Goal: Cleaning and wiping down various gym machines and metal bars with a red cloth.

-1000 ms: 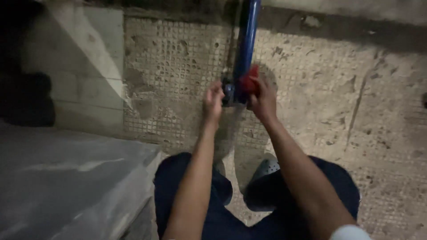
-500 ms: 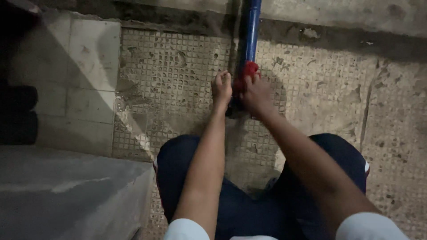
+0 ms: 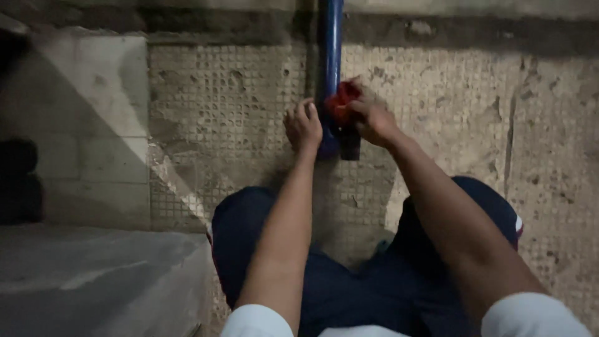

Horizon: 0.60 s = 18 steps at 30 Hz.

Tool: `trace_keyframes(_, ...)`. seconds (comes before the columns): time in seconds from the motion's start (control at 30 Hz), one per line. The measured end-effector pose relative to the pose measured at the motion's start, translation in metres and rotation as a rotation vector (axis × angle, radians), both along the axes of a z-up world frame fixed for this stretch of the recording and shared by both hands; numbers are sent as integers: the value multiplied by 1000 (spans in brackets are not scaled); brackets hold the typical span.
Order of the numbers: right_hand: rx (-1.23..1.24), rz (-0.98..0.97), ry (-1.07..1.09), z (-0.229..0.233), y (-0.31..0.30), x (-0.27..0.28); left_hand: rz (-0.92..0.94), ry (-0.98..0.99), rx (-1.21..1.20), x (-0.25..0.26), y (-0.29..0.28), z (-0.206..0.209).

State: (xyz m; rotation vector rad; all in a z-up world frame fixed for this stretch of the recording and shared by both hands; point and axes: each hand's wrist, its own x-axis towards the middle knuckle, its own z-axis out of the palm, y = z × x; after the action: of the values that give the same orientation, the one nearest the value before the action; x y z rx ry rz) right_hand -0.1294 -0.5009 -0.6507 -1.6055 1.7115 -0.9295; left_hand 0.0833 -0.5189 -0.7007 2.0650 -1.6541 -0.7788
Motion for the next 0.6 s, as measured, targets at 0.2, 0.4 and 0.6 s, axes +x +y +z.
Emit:
trace_keyframes(0.2,604,269,4,38,-29,-25,64,119,47,2,-3,1)
trace_keyframes(0.4,502,34,159,49,-25,-11,79,24,-30,-2,1,8)
trace_keyframes(0.6,331,-19,211,-25,43,13,63,29,-129,-7,1,1)
